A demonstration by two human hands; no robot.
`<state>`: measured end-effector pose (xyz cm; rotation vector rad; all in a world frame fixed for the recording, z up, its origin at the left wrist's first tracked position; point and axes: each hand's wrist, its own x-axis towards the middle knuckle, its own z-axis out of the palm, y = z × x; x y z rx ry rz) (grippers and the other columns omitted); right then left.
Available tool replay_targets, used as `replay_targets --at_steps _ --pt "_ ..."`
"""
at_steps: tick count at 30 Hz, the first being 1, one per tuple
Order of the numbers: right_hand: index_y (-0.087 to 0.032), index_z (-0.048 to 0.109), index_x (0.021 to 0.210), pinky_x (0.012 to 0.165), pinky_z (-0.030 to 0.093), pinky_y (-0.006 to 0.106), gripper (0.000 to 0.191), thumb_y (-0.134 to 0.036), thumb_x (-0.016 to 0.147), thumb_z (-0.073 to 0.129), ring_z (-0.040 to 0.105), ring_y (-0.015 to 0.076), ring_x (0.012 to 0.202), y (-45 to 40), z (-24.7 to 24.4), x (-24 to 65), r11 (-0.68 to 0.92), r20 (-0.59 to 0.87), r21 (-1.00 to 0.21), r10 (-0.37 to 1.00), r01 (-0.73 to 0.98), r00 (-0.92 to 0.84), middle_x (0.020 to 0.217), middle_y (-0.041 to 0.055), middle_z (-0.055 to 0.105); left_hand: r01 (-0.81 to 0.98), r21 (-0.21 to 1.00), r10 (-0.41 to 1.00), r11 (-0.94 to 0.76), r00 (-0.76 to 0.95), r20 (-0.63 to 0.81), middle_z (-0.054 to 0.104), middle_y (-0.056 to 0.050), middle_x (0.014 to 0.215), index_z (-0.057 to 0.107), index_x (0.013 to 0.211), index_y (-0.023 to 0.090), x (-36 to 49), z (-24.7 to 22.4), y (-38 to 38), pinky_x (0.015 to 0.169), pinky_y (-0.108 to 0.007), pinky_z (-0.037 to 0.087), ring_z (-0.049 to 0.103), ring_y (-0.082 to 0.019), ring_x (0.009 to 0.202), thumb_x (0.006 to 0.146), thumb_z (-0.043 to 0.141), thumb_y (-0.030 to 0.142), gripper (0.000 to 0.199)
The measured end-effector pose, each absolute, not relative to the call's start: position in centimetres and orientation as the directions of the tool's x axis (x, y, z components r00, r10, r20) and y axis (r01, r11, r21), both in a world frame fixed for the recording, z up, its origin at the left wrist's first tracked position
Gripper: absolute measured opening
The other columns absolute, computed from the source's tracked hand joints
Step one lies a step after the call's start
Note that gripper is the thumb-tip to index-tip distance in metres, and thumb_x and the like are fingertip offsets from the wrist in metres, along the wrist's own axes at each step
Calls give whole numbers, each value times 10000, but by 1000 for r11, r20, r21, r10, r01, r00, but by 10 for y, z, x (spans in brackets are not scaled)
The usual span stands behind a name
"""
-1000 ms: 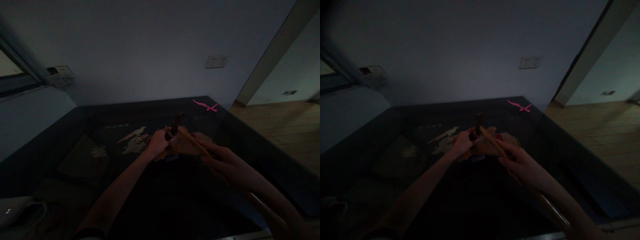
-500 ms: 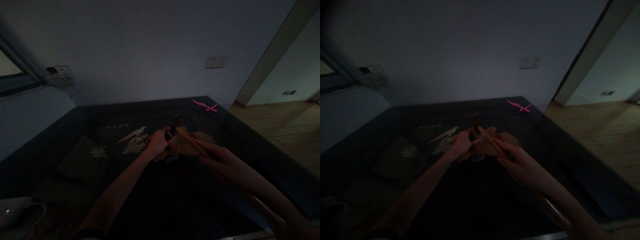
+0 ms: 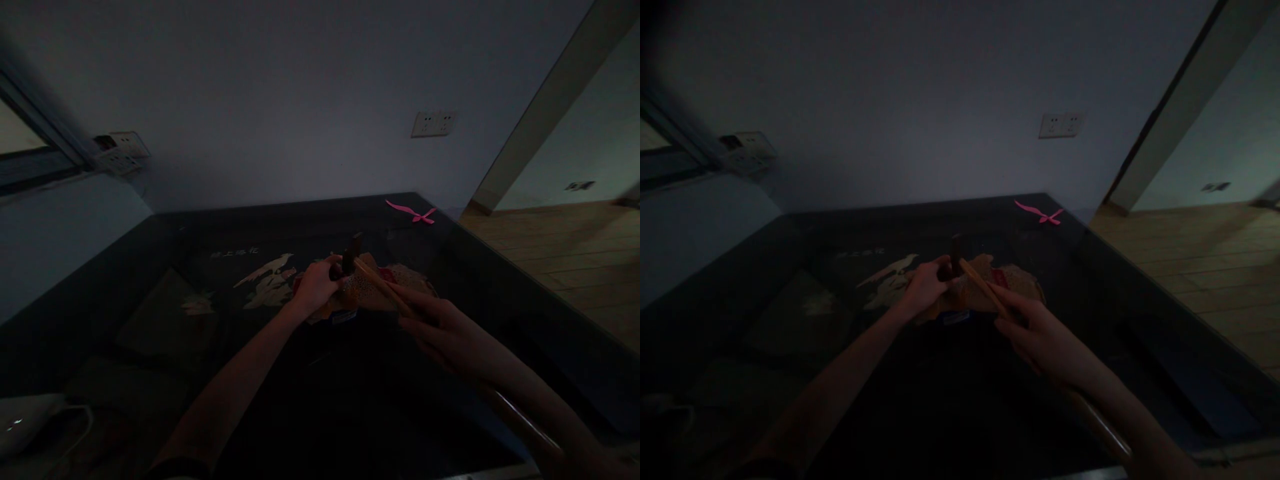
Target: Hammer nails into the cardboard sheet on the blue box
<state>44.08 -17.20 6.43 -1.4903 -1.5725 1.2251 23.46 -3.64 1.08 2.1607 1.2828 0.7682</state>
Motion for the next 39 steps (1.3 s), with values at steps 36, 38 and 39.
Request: replay_targets --at_steps 36,38,39 --pt "-220 342 1466 306 282 141 717 -359 836 655 349 43 339 -182 26 457 -175 -173 -985 978 -6 -118 526 -96 446 588 423 714 -689 452 535 590 -97 1229 544 1203 183 231 44 -61 995 -362 413 536 -230 1156 822 621 329 416" --pt "-216 355 1461 291 271 140 726 -372 824 665 326 40 328 -183 22 460 -171 -167 -985 980 -23 -107 517 -97 436 610 388 697 -691 420 581 611 -94 1178 577 1138 191 222 58 -82 999 -365 404 540 -227 1139 865 547 352 318" --pt "-212 357 1461 285 265 140 732 -380 820 667 316 39 323 -184 21 462 -171 -167 -985 981 -32 -102 510 -98 431 624 381 704 -682 416 576 639 -85 1106 602 1074 203 216 61 -95 972 -356 423 573 -217 1072 879 517 360 265"
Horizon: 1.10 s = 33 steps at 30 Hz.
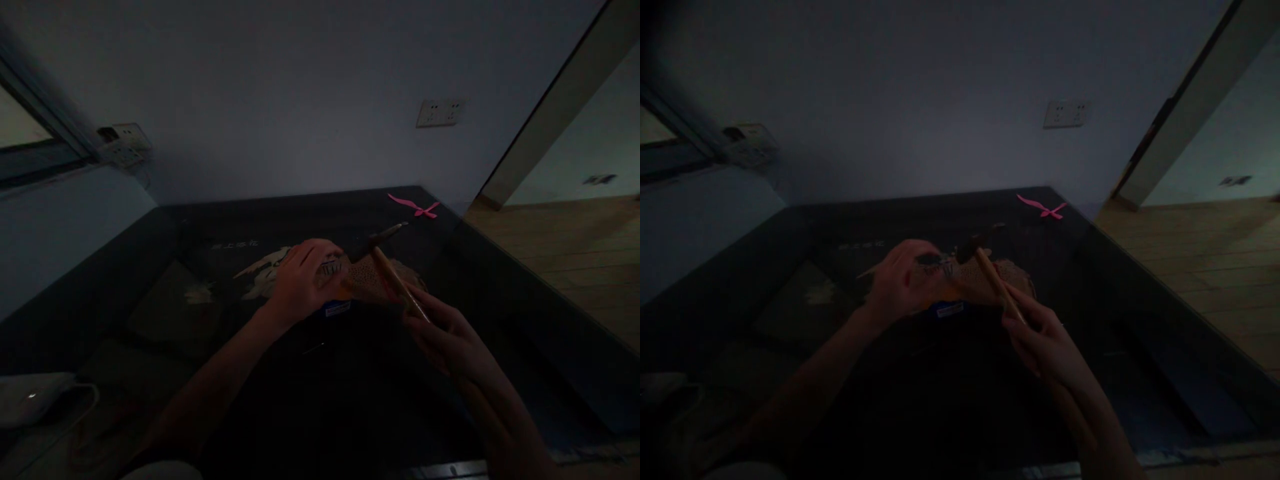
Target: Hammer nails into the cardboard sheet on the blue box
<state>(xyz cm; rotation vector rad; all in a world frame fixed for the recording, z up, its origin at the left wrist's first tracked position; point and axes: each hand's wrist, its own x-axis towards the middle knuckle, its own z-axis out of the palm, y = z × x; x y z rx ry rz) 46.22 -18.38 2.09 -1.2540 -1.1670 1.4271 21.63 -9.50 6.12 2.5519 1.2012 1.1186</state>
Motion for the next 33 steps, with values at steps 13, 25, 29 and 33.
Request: replay_targets --at_steps 13,25,29,33 --pt "-239 457 1408 274 248 136 705 -382 767 714 304 34 330 -194 23 462 -192 -201 -972 978 -138 53 549 -71 466 873 190 867 -450 477 -142 639 -42 1055 588 1020 209 156 -43 -165 828 -287 490 611 -181 963 894 518 238 147" --pt "-218 392 1446 269 263 133 718 -374 809 682 302 35 323 -190 18 465 -185 -183 -975 983 -125 -25 517 -90 427 840 324 847 -435 504 -170 664 -23 929 599 920 188 163 -33 -158 789 -266 491 631 -152 860 913 465 155 139" --pt "-235 334 1471 272 273 129 766 -397 809 685 311 40 323 -189 14 468 -210 -204 -969 977 -132 -54 491 -98 428 697 579 812 -423 576 -100 666 -21 904 622 902 185 158 -28 -160 754 -243 495 634 -136 823 883 524 171 101" --pt "-238 347 1463 267 264 120 730 -398 826 667 293 32 315 -188 12 469 -189 -181 -975 981 -119 -75 476 -102 425 535 713 798 -453 601 56 660 -38 881 644 860 178 157 -16 -158 740 -248 500 634 -141 816 850 559 166 86"
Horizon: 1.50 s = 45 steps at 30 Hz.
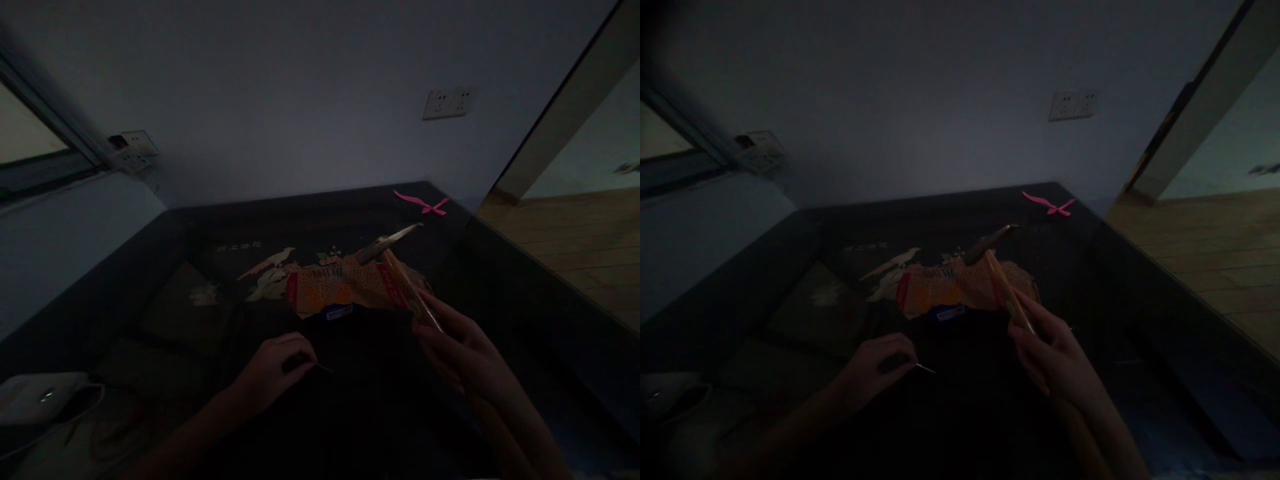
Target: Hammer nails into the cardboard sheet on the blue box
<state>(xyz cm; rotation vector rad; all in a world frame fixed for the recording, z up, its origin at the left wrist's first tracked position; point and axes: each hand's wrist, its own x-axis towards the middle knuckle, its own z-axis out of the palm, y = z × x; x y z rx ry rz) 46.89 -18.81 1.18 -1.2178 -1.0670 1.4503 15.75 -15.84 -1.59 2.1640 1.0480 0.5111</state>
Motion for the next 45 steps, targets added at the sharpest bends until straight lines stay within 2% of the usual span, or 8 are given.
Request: replay_targets --at_steps 3,6,8,14,19,28,38,45 --pt "-245 365 1453 266 265 118 695 -375 836 660 292 27 312 -188 12 467 -184 -174 -975 981 -122 -84 486 -104 425 428 797 819 -426 556 140 664 -47 880 643 855 176 161 -3 -156 755 -262 517 644 -152 837 834 577 168 69" --pt "-236 386 1444 265 255 114 694 -370 826 669 294 24 313 -188 13 465 -175 -169 -975 984 -138 -54 495 -97 436 313 890 866 -332 475 156 661 -46 882 627 859 171 167 13 -151 752 -262 542 659 -148 829 826 571 151 68" --pt "-219 389 1445 265 247 113 713 -371 812 679 293 25 311 -189 14 464 -184 -181 -973 983 -139 -31 482 -97 431 272 901 877 -338 438 197 655 -40 871 624 838 169 172 24 -145 754 -257 548 659 -142 819 821 571 145 61" --pt "-225 359 1462 260 259 119 741 -389 812 674 297 33 301 -188 13 465 -191 -187 -974 981 -125 -42 461 -103 421 318 781 833 -538 344 433 678 -33 846 640 842 164 196 45 -102 737 -246 538 649 -141 787 784 655 185 64" --pt "-211 350 1466 256 251 125 773 -401 798 689 290 40 295 -185 11 465 -178 -180 -973 984 -145 -2 438 -103 418 415 597 726 -687 386 569 695 -21 885 653 914 173 225 44 -62 785 -260 518 650 -137 823 799 650 153 117" --pt "-223 351 1465 266 256 118 720 -383 832 655 281 35 294 -183 11 467 -173 -176 -976 984 -136 7 415 -111 408 469 543 716 -697 498 489 707 -16 892 649 931 180 242 33 -39 771 -274 518 660 -148 829 806 607 108 150" --pt "-226 354 1463 268 255 118 736 -392 817 666 291 32 297 -183 9 465 -206 -208 -968 978 -144 -5 442 -112 406 539 451 702 -712 559 441 718 -18 943 650 993 202 239 34 -36 859 -338 484 660 -176 901 822 587 118 200" --pt "-204 337 1469 272 262 120 738 -387 829 656 291 38 301 -183 14 465 -211 -212 -969 977 -127 -5 424 -115 399 506 488 702 -711 550 452 702 -30 964 647 1000 198 237 28 -37 831 -324 500 653 -169 898 837 565 144 190"
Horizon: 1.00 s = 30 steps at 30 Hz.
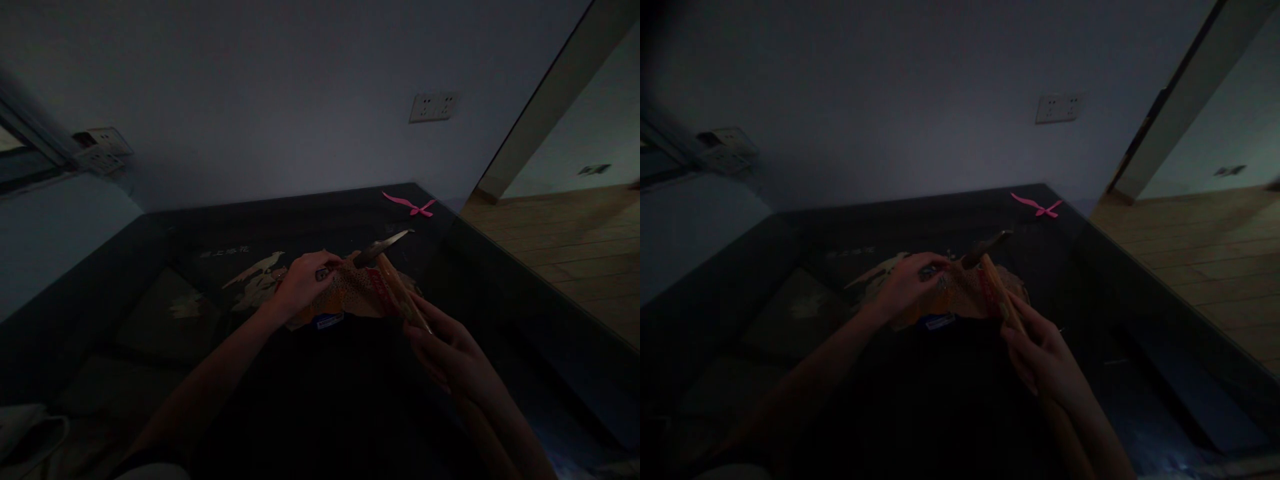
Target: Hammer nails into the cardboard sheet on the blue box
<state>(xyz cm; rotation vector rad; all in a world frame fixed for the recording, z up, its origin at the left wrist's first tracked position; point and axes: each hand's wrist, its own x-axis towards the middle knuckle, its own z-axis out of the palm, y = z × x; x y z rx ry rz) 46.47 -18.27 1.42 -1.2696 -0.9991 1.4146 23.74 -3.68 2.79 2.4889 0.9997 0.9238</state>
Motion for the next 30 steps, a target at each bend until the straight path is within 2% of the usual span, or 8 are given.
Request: replay_targets --at_steps 5,10,14,18,24,30 --pt "-211 329 1475 269 256 118 782 -410 802 675 296 35 294 -184 15 463 -230 -234 -964 972 -133 18 429 -108 417 465 536 709 -705 487 510 693 -57 1018 663 935 176 238 23 -38 867 -329 504 647 -172 955 809 598 127 151" --pt "-198 351 1466 265 259 116 783 -399 790 690 293 32 288 -184 14 463 -231 -238 -963 971 -138 36 420 -110 417 475 587 755 -655 442 484 687 -74 1094 691 815 178 239 20 -37 900 -371 500 648 -192 999 795 648 174 48" --pt "-205 377 1454 262 275 118 754 -390 793 688 300 36 294 -184 14 463 -217 -224 -967 974 -133 39 435 -109 418 453 624 768 -637 443 462 717 -51 970 687 784 175 239 16 -37 844 -330 515 669 -175 904 780 666 187 25" --pt "-210 374 1456 254 267 117 768 -398 783 692 302 39 293 -183 13 463 -217 -225 -964 974 -152 39 440 -107 422 473 671 812 -571 442 380 723 -10 820 682 807 181 239 11 -37 756 -290 521 673 -153 765 789 653 214 47" --pt "-186 341 1469 265 264 123 764 -403 813 668 286 36 296 -183 14 464 -207 -209 -970 978 -128 2 434 -110 410 456 712 830 -533 444 337 724 -7 829 684 818 188 239 11 -36 757 -289 518 673 -152 775 794 648 235 64" --pt "-215 394 1443 264 262 128 728 -394 798 679 295 40 309 -183 15 462 -208 -210 -973 978 -104 13 467 -107 410 430 737 830 -521 456 321 727 -16 841 685 835 192 238 9 -35 760 -305 533 678 -159 785 801 636 240 76"
